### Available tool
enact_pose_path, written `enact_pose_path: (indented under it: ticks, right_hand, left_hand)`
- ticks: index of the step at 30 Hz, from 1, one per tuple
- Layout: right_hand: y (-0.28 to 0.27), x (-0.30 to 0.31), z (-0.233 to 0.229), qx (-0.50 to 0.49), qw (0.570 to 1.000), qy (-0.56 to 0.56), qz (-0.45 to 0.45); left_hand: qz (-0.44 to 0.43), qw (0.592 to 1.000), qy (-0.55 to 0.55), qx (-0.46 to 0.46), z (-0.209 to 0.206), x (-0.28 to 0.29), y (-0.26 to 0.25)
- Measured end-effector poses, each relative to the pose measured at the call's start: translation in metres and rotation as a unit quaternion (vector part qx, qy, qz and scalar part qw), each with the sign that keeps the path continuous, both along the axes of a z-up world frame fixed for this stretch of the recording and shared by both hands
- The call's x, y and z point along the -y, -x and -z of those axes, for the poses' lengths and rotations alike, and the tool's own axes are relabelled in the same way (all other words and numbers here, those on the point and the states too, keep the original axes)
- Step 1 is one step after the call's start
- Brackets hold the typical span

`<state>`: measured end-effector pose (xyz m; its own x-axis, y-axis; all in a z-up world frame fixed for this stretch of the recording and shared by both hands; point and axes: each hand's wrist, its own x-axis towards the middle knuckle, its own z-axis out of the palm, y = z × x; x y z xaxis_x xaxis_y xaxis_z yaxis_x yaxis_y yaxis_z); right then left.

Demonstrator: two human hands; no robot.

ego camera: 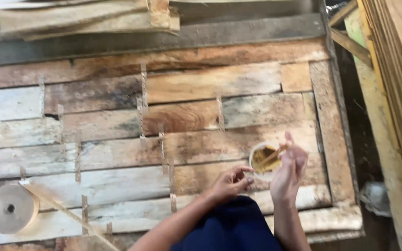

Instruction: The person applies a brown paste from a plastic cup onto a perforated wooden strip and presses it onto a wooden surface. The person repeats this process multiple times, applying the paste and adhering the strip to different sections of the wooden surface.

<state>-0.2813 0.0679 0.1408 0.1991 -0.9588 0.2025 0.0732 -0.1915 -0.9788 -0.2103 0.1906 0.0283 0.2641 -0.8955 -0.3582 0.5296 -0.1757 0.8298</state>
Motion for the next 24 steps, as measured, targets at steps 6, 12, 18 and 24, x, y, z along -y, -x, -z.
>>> enact_pose_path:
  ticks: [6, 12, 18, 24]
  right_hand:
    - [0.048, 0.043, 0.009, 0.031, 0.983, -0.182, 0.018]
    - [0.069, 0.060, 0.003, -0.074, 0.986, -0.129, 0.073]
    - [0.113, 0.103, 0.056, -0.270, 0.955, 0.024, 0.117]
    - [0.127, 0.122, 0.027, -0.594, 0.785, 0.114, 0.134]
  left_hand:
    - [0.055, 0.996, -0.068, -0.001, -0.054, -0.024, -0.004]
    - [0.096, 0.991, -0.078, 0.056, -0.007, -0.037, -0.003]
    - [0.127, 0.982, -0.114, 0.077, -0.030, -0.069, -0.041]
    - [0.109, 0.989, -0.078, 0.065, -0.040, -0.049, -0.026]
